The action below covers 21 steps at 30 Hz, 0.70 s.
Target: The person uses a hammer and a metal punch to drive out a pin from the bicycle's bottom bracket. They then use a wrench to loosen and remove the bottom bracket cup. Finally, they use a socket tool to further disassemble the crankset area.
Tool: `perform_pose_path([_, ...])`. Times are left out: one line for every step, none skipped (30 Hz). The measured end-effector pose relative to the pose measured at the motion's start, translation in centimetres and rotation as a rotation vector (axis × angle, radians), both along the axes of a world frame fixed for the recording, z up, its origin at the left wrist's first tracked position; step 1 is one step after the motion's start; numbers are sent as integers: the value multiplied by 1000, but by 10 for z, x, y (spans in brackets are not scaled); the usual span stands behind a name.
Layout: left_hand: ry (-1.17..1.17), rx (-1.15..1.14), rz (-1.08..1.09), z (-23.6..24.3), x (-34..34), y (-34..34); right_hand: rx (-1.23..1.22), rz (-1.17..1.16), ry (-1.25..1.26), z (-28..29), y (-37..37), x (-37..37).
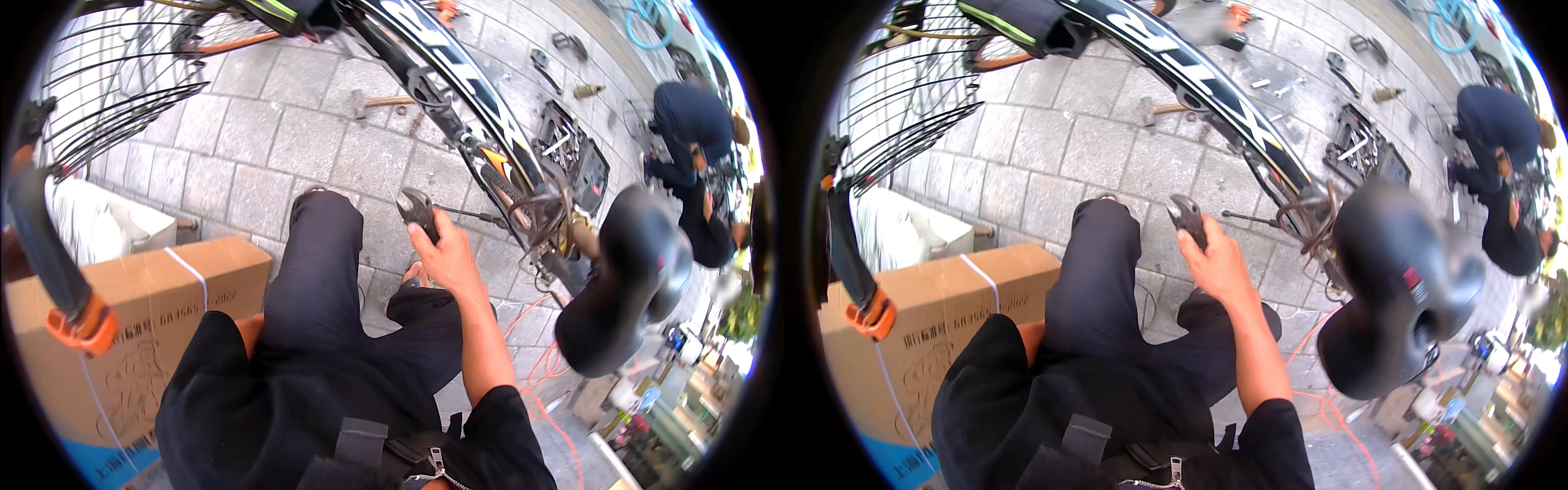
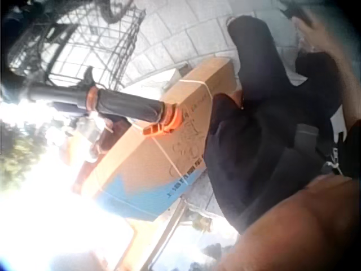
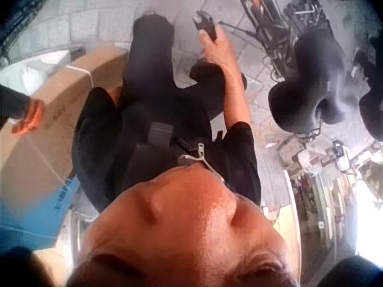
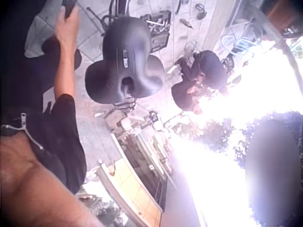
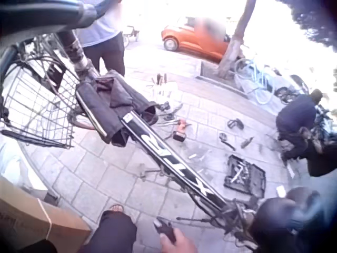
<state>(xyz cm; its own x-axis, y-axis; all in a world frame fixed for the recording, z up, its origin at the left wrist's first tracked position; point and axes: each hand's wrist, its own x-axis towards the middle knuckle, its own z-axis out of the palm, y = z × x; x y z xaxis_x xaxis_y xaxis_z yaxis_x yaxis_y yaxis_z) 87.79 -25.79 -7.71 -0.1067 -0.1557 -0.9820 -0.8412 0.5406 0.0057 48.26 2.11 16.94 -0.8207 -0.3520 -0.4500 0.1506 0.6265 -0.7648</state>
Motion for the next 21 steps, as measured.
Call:
perform_pose_path([14,4,-32,-16,-5,-12,10,-7,53,-14,-2,-2])
perform_pose_path([35,5,-55,-30,-10,-25,16,-8,110,-25,-6,-5])
perform_pose_path([52,15,-80,-42,-13,-34,25,-7,167,-34,-9,-7])
perform_pose_path([72,14,-104,-55,-17,-45,54,10,190,-46,-12,-13])
perform_pose_path([76,34,-130,-57,-7,-50,96,28,198,-53,-13,-12])
perform_pose_path([106,38,-144,-70,-16,-65,138,48,205,-59,-12,-3])
perform_pose_path([127,49,-160,-76,-24,-76,141,29,227,-67,-8,4])
perform_pose_path([138,65,-174,-75,-22,-84,136,16,256,-74,-11,10])
perform_pose_path([184,83,-187,-79,-37,-102,131,6,286,-79,-11,13])
perform_pose_path([218,106,-216,-80,-53,-116,180,15,273,-74,-11,19])
perform_pose_path([280,128,-217,-81,-63,-128,227,53,273,-66,-18,15])
perform_pose_path([360,151,-214,-80,-80,-137,279,85,265,-60,-19,11])
perform_pose_path([462,138,-112,-74,-104,-146,331,132,321,-59,-18,6])
perform_pose_path([563,112,38,-63,-135,-150,363,150,316,-55,-19,4])
perform_pose_path([583,-3,292,-40,-173,-145,400,174,309,-48,-19,4])
perform_pose_path([743,-36,433,-28,-196,-153,425,216,312,-38,-24,1])
perform_pose_path([923,-29,377,-8,-229,-156,471,242,325,-26,-25,5])
perform_pose_path([1032,-30,296,32,-272,-137,491,233,328,-25,-16,5])
perform_pose_path([1093,6,252,43,-306,-133,490,239,330,-25,-11,7])
perform_pose_path([1106,58,150,75,-343,-106,497,230,313,-29,0,12])
perform_pose_path([1143,84,54,99,-375,-78,518,215,294,-37,11,12])
